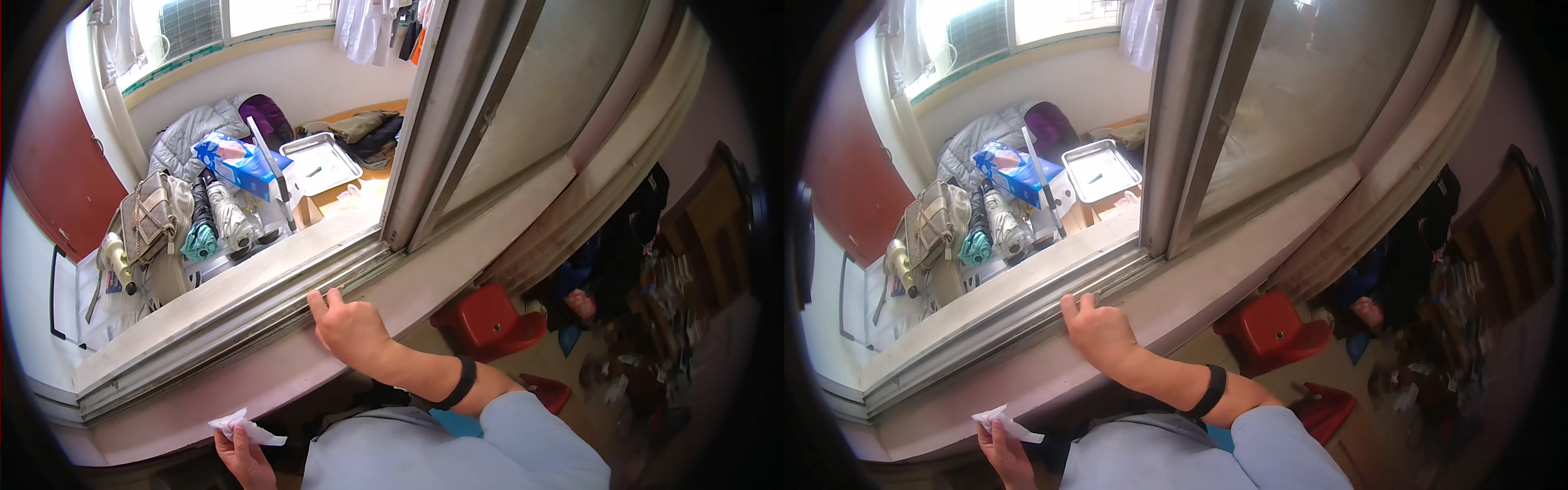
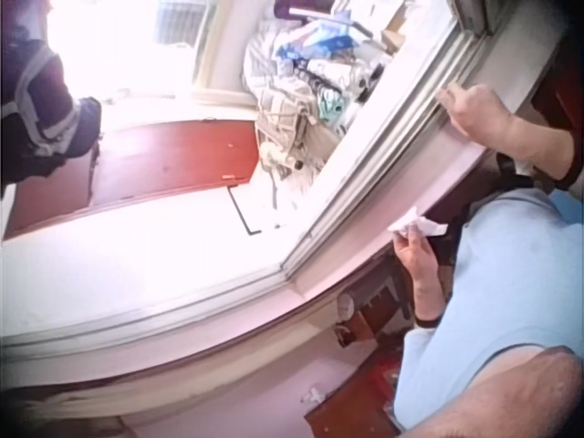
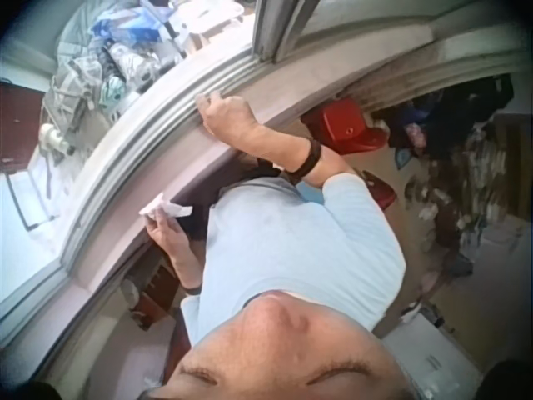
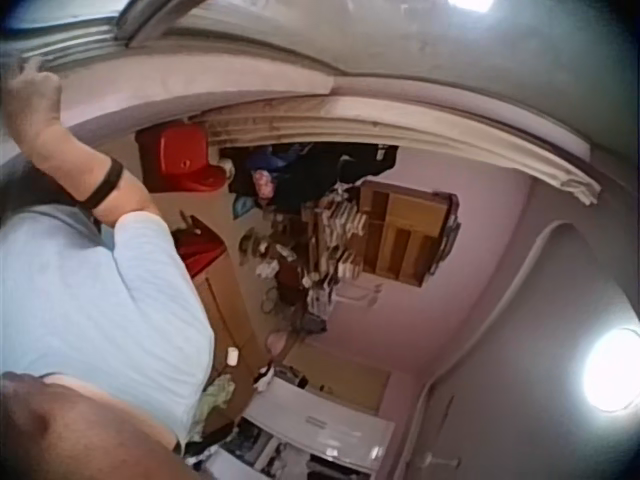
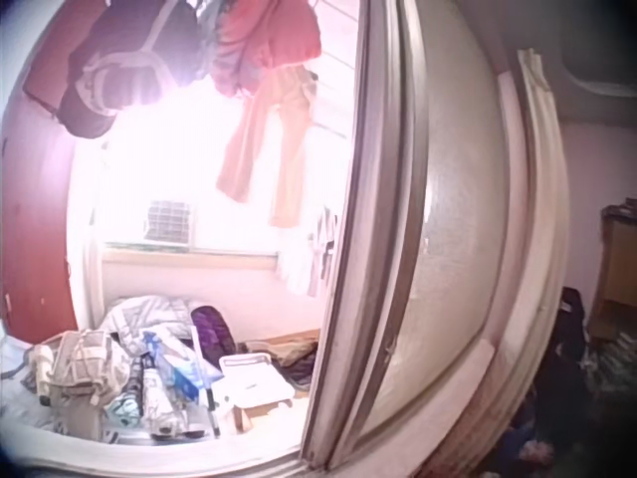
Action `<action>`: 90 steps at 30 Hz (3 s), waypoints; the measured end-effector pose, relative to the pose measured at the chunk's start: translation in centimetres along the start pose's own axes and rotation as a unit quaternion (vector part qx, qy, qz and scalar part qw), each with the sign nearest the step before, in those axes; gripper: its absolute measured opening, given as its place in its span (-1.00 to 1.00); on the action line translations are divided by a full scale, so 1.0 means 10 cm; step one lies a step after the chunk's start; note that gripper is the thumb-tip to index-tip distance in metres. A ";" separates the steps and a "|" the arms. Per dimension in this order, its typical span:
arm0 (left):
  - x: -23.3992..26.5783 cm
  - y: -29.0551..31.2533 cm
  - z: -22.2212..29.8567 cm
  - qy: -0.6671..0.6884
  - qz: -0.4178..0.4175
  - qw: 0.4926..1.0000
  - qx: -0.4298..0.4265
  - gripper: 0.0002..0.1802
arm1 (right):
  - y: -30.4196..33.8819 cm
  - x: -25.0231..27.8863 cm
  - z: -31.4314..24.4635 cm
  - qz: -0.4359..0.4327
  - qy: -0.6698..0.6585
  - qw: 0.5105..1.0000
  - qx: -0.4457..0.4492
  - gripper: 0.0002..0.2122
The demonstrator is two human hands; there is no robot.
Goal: Cleaning the dirt and debris from sliding window tracks using paper tissues.
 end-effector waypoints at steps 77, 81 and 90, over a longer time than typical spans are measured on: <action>1.79 0.65 0.64 0.112 0.187 0.968 -0.123 -0.81 | -1.63 -0.66 -3.27 -0.177 -0.210 0.801 0.531 -0.92; 1.89 0.64 0.69 0.131 0.187 0.966 -0.122 -0.83 | -1.67 -0.67 -3.44 -0.169 -0.207 0.803 0.533 -0.94; 1.99 0.55 0.71 0.142 0.168 0.969 -0.115 -0.85 | -1.80 -0.79 -3.85 -0.138 -0.263 0.814 0.498 -0.97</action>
Point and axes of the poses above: each hand's wrist, its own y-axis away from the middle knuckle, its own x-axis out of the back of the hand, z = x × y, the point moved 7 cm from there along -y, towards the middle knuckle, and after that the axes turned 13 degrees about x, right-handed, at the moved point
